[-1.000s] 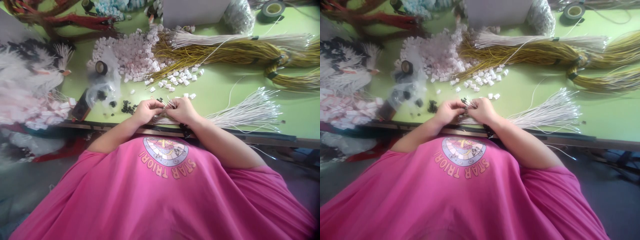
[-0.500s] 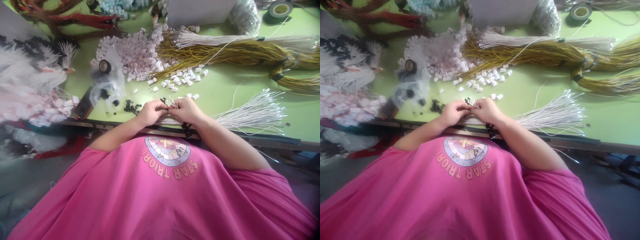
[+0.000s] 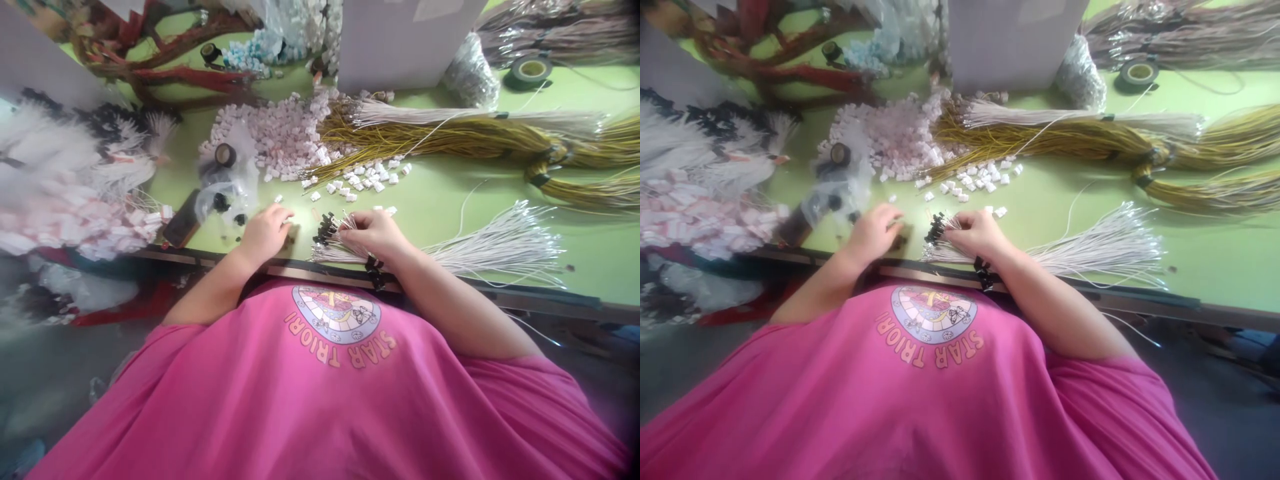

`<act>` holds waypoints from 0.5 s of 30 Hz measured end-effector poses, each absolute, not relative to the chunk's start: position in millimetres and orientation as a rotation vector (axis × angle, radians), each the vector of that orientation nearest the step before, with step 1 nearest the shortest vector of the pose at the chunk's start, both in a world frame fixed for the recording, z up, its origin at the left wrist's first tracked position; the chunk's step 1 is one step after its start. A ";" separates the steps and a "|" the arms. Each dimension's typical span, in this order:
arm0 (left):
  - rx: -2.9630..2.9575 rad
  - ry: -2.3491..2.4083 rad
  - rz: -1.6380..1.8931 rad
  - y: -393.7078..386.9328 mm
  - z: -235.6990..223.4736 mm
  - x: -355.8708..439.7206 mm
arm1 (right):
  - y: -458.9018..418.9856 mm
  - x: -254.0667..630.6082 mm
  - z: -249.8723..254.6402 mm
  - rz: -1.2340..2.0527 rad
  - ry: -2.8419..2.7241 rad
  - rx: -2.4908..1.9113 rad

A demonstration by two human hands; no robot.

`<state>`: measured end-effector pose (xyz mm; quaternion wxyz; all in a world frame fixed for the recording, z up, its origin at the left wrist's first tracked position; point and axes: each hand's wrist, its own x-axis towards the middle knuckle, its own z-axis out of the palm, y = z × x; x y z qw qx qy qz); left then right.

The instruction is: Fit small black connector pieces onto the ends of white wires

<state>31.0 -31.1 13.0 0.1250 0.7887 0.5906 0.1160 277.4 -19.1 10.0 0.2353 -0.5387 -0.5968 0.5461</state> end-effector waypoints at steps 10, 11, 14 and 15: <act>2.248 1.906 0.173 -31.6 -1.7 18.1 | -18.6 276.1 5.1 1.532 -1.538 -1.473; 2.259 1.898 0.183 -30.4 -1.3 19.3 | -18.8 275.8 5.5 1.532 -1.535 -1.470; 2.292 1.879 0.220 -26.4 -1.7 21.9 | -19.8 274.2 8.7 1.511 -1.529 -1.497; 2.294 1.871 0.225 -25.0 -2.4 22.5 | -20.2 273.5 10.0 1.498 -1.536 -1.512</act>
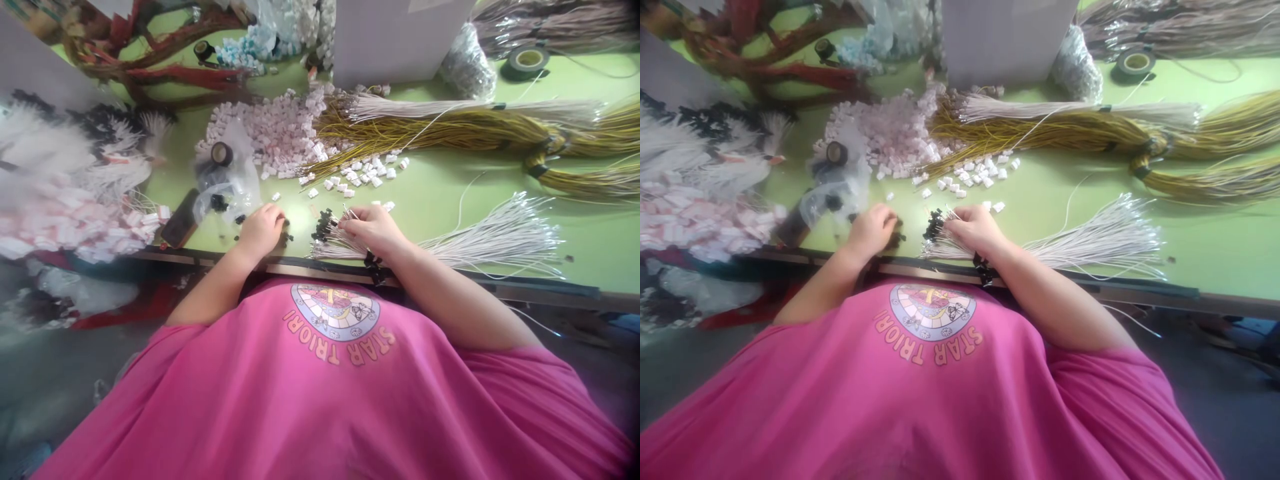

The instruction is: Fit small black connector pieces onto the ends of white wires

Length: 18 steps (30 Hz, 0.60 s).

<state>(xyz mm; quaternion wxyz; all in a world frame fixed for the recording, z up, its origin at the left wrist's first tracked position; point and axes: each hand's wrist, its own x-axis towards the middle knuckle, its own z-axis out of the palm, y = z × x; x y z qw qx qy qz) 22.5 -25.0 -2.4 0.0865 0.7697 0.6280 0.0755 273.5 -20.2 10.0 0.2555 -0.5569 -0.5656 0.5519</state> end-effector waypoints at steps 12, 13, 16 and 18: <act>1.611 1.349 0.672 -28.8 12.5 58.9 | -24.2 270.1 12.6 1.494 -1.617 -1.405; 1.544 1.296 0.693 -28.8 11.4 64.3 | -24.3 269.9 12.7 1.482 -1.620 -1.402; 1.381 1.193 0.711 -27.8 4.8 75.7 | -24.5 269.5 11.8 1.435 -1.632 -1.416; 1.342 1.170 0.727 -27.6 -0.1 79.0 | -24.4 269.6 10.6 1.424 -1.641 -1.422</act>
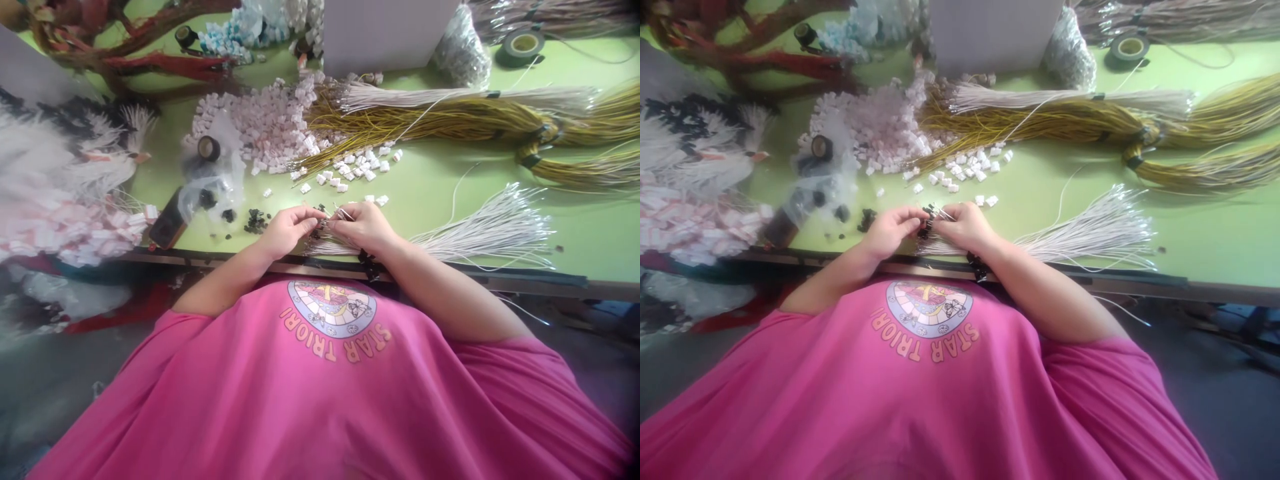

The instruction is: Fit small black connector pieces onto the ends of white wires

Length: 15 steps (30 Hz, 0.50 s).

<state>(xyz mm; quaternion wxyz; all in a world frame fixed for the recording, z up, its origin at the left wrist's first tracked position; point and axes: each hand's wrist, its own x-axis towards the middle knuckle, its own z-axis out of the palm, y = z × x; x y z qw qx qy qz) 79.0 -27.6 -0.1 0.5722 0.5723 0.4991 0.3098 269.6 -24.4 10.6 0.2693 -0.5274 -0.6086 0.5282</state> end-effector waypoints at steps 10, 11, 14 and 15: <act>1.384 1.246 0.873 -29.8 -14.5 80.2 | -22.5 270.4 8.5 1.356 -1.746 -1.396; 1.411 1.251 0.866 -30.2 -14.9 80.1 | -22.4 270.5 8.2 1.356 -1.759 -1.383; 1.456 1.254 0.853 -31.3 -15.0 80.1 | -22.3 270.9 7.3 1.368 -1.785 -1.362; 1.453 1.254 0.856 -31.6 -14.9 80.3 | -22.4 271.1 6.9 1.369 -1.790 -1.362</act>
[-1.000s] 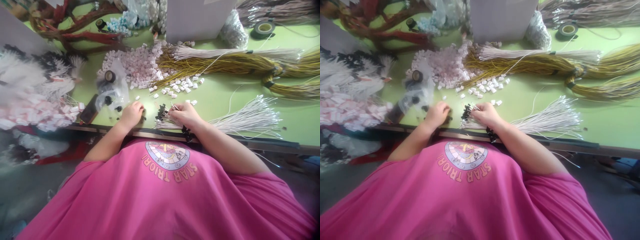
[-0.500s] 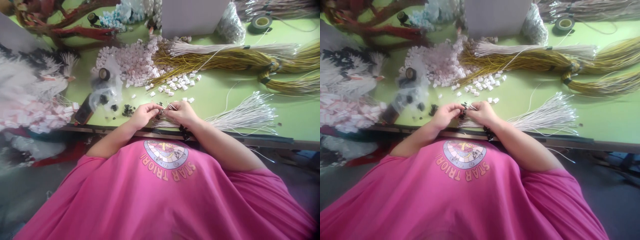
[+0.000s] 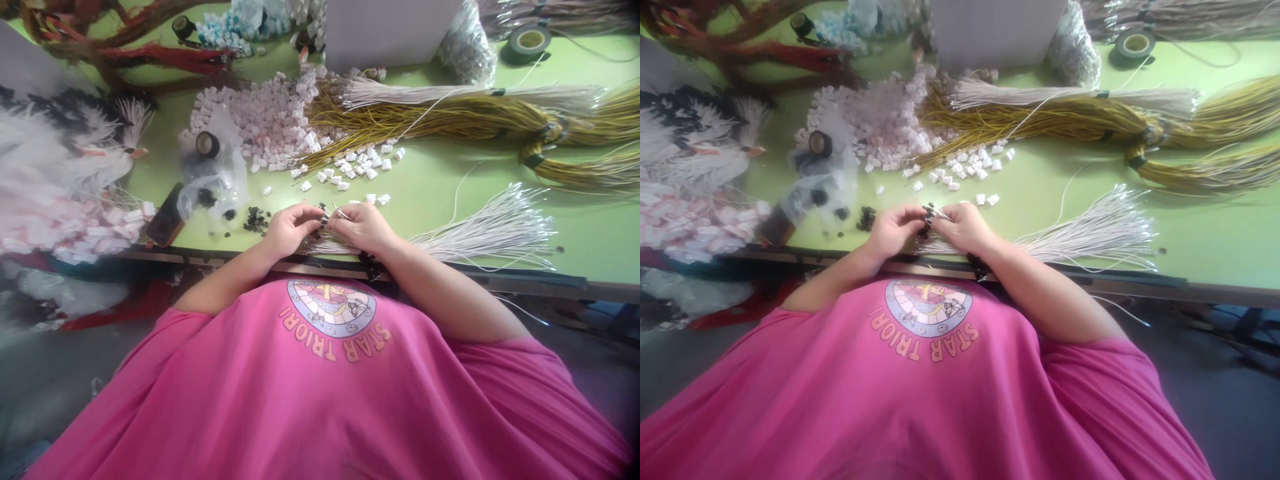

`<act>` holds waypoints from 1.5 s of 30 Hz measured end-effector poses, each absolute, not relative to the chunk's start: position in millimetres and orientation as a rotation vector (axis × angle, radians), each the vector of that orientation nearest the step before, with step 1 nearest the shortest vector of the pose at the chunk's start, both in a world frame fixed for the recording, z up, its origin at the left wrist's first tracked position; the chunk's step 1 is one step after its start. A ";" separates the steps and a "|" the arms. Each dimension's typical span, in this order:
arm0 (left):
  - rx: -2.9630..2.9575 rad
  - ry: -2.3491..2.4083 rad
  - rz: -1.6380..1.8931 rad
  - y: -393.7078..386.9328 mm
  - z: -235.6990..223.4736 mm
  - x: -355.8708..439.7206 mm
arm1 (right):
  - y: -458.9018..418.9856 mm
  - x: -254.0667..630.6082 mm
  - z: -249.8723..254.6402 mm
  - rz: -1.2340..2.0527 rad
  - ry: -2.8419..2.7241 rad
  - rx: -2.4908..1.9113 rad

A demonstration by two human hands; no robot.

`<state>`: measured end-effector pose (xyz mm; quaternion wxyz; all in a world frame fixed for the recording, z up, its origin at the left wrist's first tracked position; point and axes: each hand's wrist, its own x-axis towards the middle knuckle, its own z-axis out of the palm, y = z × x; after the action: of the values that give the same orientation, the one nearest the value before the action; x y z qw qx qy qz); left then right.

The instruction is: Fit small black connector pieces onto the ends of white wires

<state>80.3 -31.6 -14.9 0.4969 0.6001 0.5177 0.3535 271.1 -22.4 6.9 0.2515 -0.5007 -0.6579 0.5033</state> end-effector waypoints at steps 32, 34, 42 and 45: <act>1.301 1.181 0.817 -26.6 -15.1 83.2 | -22.1 268.5 2.0 1.287 -1.960 -1.341; 1.383 1.184 0.833 -28.1 -17.0 83.8 | -21.7 268.3 1.2 1.272 -1.982 -1.351; 1.868 1.287 0.740 -35.5 -6.7 79.0 | -21.1 268.1 -3.3 1.247 -2.038 -1.370; 1.965 1.278 0.679 -34.6 -0.7 71.8 | -21.7 269.2 -5.0 1.153 -2.023 -1.316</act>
<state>71.8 -34.6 -0.7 0.3434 0.7562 0.4920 0.2612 269.2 -21.7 -5.0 0.2313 -0.4787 -0.7358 0.4194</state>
